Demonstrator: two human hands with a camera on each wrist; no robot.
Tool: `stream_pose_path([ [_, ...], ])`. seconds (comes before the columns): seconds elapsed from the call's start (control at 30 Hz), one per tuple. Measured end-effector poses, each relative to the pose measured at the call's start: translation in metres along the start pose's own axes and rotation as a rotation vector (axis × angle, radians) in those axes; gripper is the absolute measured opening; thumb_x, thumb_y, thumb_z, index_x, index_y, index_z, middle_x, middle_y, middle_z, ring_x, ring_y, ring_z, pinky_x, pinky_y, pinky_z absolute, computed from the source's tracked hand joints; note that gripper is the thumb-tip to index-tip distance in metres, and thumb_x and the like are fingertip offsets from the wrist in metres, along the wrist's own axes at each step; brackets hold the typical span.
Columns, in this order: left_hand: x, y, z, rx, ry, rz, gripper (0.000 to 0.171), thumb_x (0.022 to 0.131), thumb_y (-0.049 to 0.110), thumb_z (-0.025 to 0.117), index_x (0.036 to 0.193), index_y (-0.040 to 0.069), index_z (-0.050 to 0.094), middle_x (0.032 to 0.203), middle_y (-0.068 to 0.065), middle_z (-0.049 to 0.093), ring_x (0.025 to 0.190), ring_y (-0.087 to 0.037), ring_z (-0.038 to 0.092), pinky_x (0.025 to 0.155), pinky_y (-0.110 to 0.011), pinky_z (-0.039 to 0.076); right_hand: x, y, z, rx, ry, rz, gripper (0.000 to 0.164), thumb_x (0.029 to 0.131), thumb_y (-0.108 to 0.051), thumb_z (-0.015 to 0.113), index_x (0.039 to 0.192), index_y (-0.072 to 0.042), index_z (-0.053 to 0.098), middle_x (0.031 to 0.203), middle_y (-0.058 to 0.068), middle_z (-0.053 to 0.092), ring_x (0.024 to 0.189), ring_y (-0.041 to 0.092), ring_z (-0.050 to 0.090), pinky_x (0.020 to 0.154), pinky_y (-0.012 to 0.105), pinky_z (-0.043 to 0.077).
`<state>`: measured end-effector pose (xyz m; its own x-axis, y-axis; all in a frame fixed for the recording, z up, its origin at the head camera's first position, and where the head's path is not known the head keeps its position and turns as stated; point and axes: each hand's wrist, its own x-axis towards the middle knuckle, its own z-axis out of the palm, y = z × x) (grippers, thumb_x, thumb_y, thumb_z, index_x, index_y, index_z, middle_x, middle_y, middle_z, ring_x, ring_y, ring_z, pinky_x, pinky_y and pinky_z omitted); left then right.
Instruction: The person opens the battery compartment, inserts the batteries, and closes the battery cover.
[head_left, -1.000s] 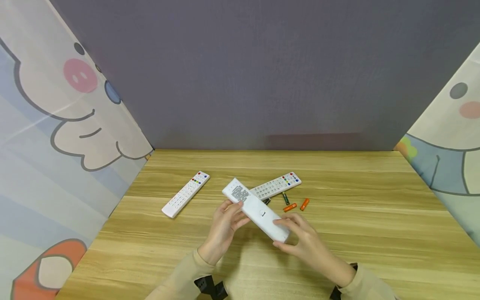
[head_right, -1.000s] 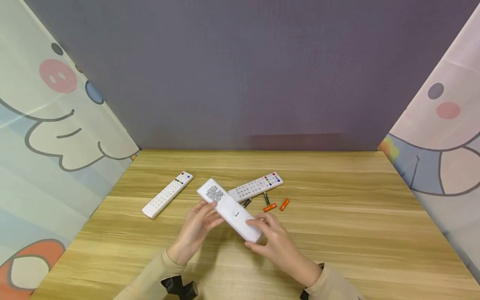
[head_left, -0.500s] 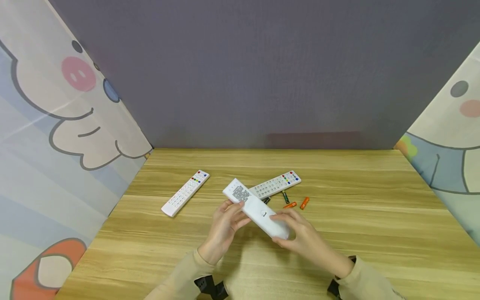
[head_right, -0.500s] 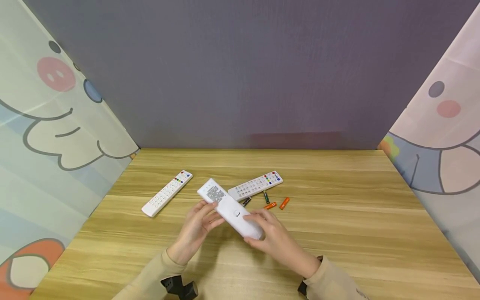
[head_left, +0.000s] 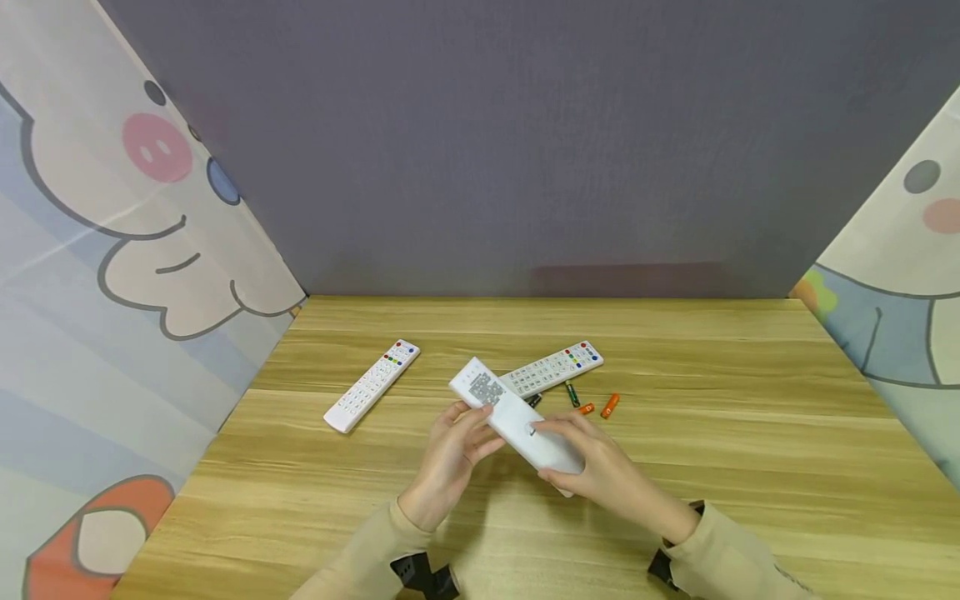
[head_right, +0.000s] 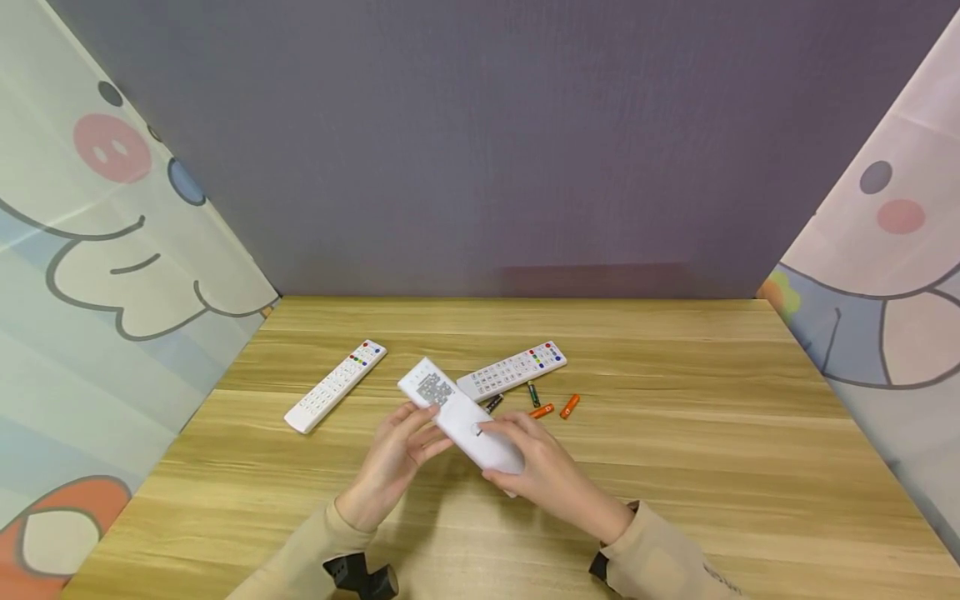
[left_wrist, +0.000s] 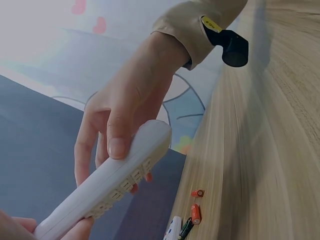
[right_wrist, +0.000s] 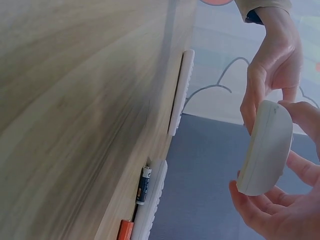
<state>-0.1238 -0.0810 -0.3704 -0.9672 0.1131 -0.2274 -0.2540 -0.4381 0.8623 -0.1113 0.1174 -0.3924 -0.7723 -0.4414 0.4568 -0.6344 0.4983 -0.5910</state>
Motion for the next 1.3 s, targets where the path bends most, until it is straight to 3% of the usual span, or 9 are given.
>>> stream_pose_path([
  [0.53, -0.0007, 0.0007, 0.0023, 0.024, 0.009, -0.008, 0.032, 0.084, 0.004, 0.053, 0.111, -0.006, 0.04, 0.091, -0.008, 0.06, 0.078, -0.016, 0.062, 0.07, -0.027, 0.054, -0.0013, 0.0031, 0.0017, -0.056, 0.031, -0.102, 0.051, 0.062, -0.017, 0.078, 0.109, -0.009, 0.059, 0.107, 0.013, 0.056, 0.087, 0.023, 0.057, 0.064, 0.024, 0.054],
  [0.83, -0.0012, -0.0008, 0.0029, 0.039, 0.002, 0.0, 0.033, 0.083, 0.004, 0.056, 0.111, -0.005, 0.04, 0.092, -0.008, 0.061, 0.078, -0.017, 0.062, 0.072, -0.03, 0.054, -0.0006, 0.0038, 0.0028, -0.025, 0.024, -0.083, 0.051, 0.059, -0.015, 0.078, 0.105, -0.008, 0.056, 0.108, 0.011, 0.055, 0.088, 0.021, 0.057, 0.066, 0.02, 0.053],
  [1.1, -0.0016, -0.0009, 0.0041, 0.052, -0.006, 0.025, 0.035, 0.082, 0.004, 0.058, 0.112, -0.006, 0.041, 0.091, -0.007, 0.062, 0.078, -0.018, 0.063, 0.074, -0.033, 0.054, -0.0016, 0.0042, 0.0043, 0.057, 0.026, -0.039, 0.052, 0.059, -0.006, 0.079, 0.103, -0.009, 0.051, 0.108, 0.008, 0.054, 0.089, 0.019, 0.055, 0.068, 0.025, 0.054],
  [1.3, -0.0003, 0.0, 0.0039, 0.012, 0.01, 0.011, 0.034, 0.084, 0.003, 0.055, 0.113, -0.006, 0.041, 0.092, -0.008, 0.062, 0.08, -0.019, 0.062, 0.074, -0.033, 0.054, -0.0024, 0.0009, 0.0052, 0.088, 0.062, 0.015, 0.051, 0.063, -0.004, 0.077, 0.106, -0.008, 0.051, 0.108, 0.006, 0.054, 0.094, 0.017, 0.053, 0.072, 0.029, 0.054],
])
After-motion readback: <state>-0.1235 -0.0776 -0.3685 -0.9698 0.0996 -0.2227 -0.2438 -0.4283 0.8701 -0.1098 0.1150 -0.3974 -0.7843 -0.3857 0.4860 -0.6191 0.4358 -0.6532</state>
